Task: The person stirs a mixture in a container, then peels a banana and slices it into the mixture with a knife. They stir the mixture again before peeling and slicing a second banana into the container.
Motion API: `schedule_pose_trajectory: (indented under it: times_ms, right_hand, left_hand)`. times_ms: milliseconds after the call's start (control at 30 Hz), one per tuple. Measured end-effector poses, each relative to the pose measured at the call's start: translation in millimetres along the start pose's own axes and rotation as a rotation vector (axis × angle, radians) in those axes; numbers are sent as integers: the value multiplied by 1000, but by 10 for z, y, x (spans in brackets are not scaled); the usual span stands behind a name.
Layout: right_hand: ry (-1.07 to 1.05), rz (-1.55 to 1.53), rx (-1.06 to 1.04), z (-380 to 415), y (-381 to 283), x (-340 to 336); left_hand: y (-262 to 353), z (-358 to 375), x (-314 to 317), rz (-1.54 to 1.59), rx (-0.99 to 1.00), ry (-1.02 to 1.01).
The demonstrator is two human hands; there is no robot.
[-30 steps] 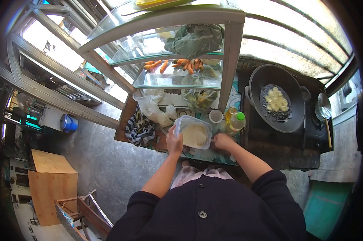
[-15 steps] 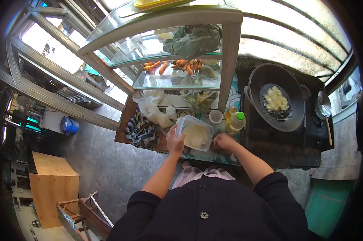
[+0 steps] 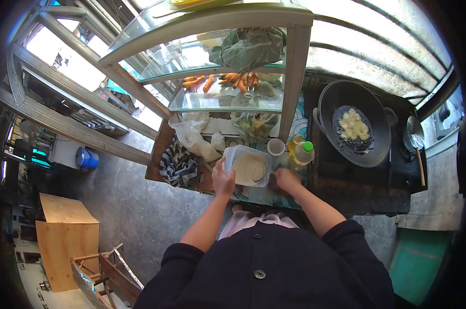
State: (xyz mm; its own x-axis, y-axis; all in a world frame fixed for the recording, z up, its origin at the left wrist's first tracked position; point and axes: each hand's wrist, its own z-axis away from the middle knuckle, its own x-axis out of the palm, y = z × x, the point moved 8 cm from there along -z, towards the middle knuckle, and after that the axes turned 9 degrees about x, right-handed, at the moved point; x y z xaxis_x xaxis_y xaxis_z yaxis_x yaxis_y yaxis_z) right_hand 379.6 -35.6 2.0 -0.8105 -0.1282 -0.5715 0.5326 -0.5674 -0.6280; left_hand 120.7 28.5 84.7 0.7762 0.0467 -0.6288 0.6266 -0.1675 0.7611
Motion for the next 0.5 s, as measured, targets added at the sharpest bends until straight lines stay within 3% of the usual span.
schedule_pose_trajectory:
  times_ms: [67,100,167,200,267,300,367,433,500]
  right_hand:
    - [-222,282,-134,128,-98,249]
    - [-223,279,-132,96,-73,260]
    - [-110,-111,-17,-35,33,81]
    - [-109,-106,-18,-30,46,111]
    - [-145,214,-227,68,-68,315]
    - [-146,210,-227,60,-94,286]
    - [-71,-159,-86,-3,-22,47]
    - [49,-34,-38,2,64,69]
    - [-253,133,-222,67,-40,372]
  left_hand:
    - [-2,-27,-12,-7,-11,-12]
    - [-13,-29,-4,-12,-22,-30]
    - [-8,-41,3,-13,-21,-35]
    - [-15,-52,9,-14,-20,-31]
    - [-38,-65,9,-14,-23,-20]
    - [-40,-70,-4,-16,-23,-18]
    - [-36,-62,-13,-11,-19,-25]
    - [-28,-59,-4,-1,-18,-20]
    - [-51,-66,-12,-14,-25,-31]
